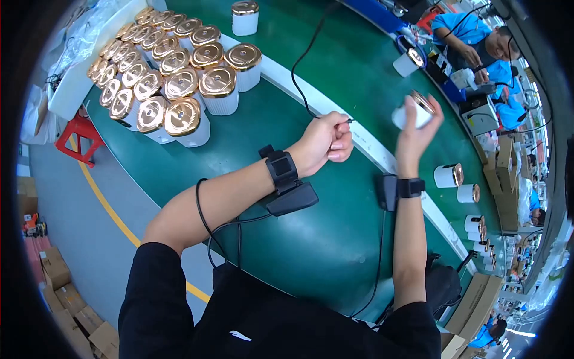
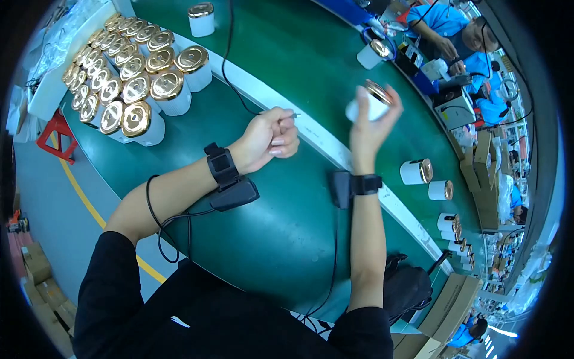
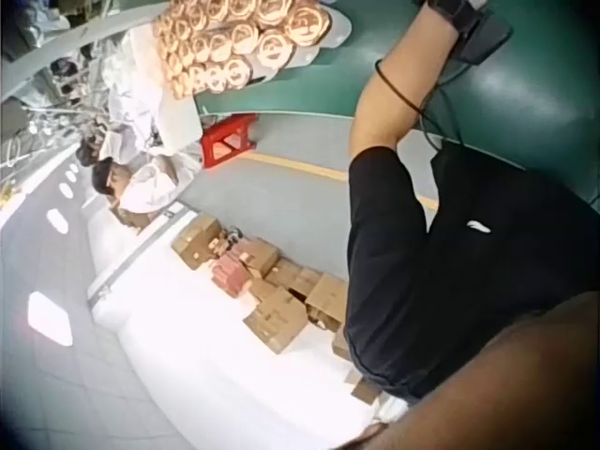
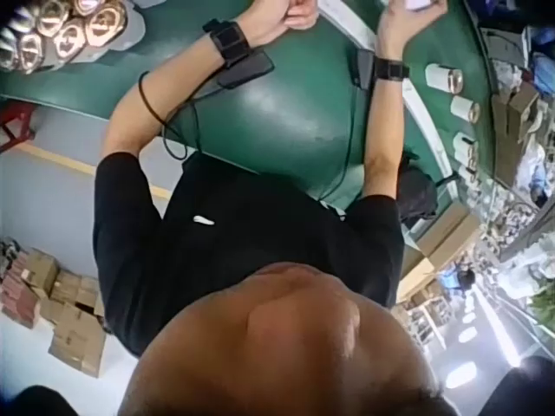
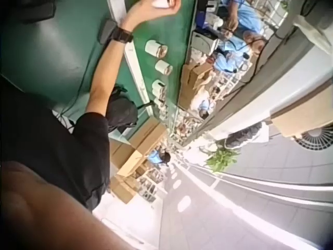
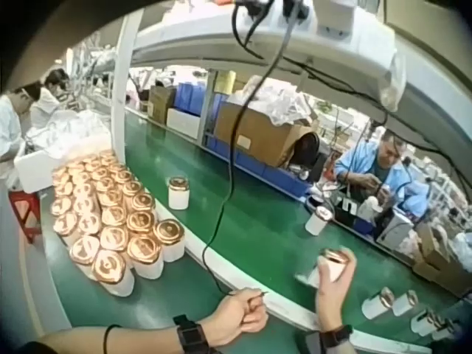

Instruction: The person tests humidifiers by picking each one up from a conveyor belt, plugging in a power cable, and then unplugging it before returning the unit to the belt.

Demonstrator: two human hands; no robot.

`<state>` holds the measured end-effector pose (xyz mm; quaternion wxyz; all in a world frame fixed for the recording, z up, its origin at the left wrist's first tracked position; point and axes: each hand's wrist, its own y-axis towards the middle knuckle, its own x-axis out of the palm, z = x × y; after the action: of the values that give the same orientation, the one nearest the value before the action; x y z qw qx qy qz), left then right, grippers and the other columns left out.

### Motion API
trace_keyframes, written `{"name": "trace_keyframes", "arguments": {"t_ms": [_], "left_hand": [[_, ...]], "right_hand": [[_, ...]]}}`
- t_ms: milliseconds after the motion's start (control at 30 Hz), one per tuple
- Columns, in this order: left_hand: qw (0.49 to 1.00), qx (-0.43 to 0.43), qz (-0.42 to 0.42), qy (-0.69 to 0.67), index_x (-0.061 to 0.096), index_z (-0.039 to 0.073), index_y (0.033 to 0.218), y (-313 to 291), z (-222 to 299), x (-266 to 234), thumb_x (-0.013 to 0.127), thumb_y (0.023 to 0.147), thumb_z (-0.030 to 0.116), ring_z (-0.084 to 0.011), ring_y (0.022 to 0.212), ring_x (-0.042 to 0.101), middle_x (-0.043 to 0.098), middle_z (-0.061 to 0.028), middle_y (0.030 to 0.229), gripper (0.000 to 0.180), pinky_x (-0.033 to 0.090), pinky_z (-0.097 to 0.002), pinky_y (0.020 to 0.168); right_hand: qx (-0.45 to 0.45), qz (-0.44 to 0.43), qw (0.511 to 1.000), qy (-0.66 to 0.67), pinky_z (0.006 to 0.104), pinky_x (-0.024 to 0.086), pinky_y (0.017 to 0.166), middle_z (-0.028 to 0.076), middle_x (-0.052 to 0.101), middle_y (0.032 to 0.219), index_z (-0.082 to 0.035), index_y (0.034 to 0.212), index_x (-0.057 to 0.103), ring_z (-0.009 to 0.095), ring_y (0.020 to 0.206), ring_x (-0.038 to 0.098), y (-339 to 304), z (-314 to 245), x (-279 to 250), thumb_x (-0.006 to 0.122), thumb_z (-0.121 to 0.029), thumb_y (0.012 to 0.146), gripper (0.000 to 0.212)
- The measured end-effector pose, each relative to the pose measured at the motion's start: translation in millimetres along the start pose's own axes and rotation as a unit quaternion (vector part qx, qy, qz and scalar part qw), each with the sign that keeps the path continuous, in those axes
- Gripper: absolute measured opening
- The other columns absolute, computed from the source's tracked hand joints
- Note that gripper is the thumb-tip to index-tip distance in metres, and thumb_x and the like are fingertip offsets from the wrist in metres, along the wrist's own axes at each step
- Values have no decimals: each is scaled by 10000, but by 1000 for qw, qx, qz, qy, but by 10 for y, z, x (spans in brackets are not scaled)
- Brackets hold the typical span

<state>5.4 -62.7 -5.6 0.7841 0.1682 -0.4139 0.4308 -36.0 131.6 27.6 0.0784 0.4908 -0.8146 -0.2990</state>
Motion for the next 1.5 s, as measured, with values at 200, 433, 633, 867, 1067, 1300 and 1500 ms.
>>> {"name": "trace_keyframes", "arguments": {"t_ms": [200, 433, 633, 867, 1067, 1300, 1500], "left_hand": [[1000, -5, 8, -4, 329, 120, 674, -24, 37, 116, 380, 970, 288, -140, 457, 328, 332, -21, 517, 344, 269, -284, 475], [1000, -2, 10, 14, 330, 117, 669, -74, 31, 98, 385, 961, 287, -144, 458, 330, 331, -25, 515, 343, 263, -281, 466], [1000, -6, 1, 4, 327, 117, 661, -7, -14, 99, 386, 960, 293, -144, 460, 339, 334, -25, 514, 352, 265, -279, 462], [1000, 2, 11, 20, 324, 120, 652, -21, 57, 94, 388, 959, 293, -143, 458, 344, 339, -24, 509, 358, 267, -276, 456], [999, 5, 10, 40, 326, 116, 652, 3, 88, 101, 386, 962, 291, -141, 447, 344, 345, -25, 505, 361, 265, -277, 452], [1000, -6, 25, 2, 329, 113, 643, -4, -40, 78, 378, 972, 287, -142, 429, 349, 356, -31, 496, 376, 269, -286, 438], [1000, -7, 21, -2, 328, 115, 641, -12, -3, 143, 377, 974, 291, -149, 429, 351, 354, -34, 495, 380, 274, -292, 435]], "right_hand": [[-37, -10, 928, -370, 351, 405, 950, 168, 527, 1142, -13, 1007, 485, 246, 1075, 521, 170, 391, -861, 732, -246, 843, 378], [-169, 30, 958, -230, 412, 346, 1029, 209, 499, 1238, 28, 1144, 493, 317, 1169, 475, 693, 463, 207, 760, -310, 792, 556], [111, 155, 955, -227, 401, 391, 998, 231, 460, 1316, 47, 1262, 456, 323, 1173, 493, 1436, 1471, 395, 773, -357, 754, 723], [215, 107, 966, -101, 420, 424, 981, 249, 399, 1373, 56, 1292, 405, 367, 1156, 525, 1363, 1577, 214, 752, -443, 744, 819], [173, 160, 929, -286, 432, 407, 1004, 252, 401, 1388, 13, 1372, 384, 374, 1245, 469, 1658, 1338, 609, 714, -549, 724, 919], [51, -42, 867, -493, 465, 405, 1004, 262, 445, 1343, -20, 1404, 364, 396, 1225, 487, 1990, 1451, 883, 717, -576, 709, 957], [-109, -55, 892, -435, 403, 459, 894, 219, 582, 1147, 26, 1270, 454, 341, 1054, 586, 2093, 1734, 598, 775, -471, 721, 807]]}}
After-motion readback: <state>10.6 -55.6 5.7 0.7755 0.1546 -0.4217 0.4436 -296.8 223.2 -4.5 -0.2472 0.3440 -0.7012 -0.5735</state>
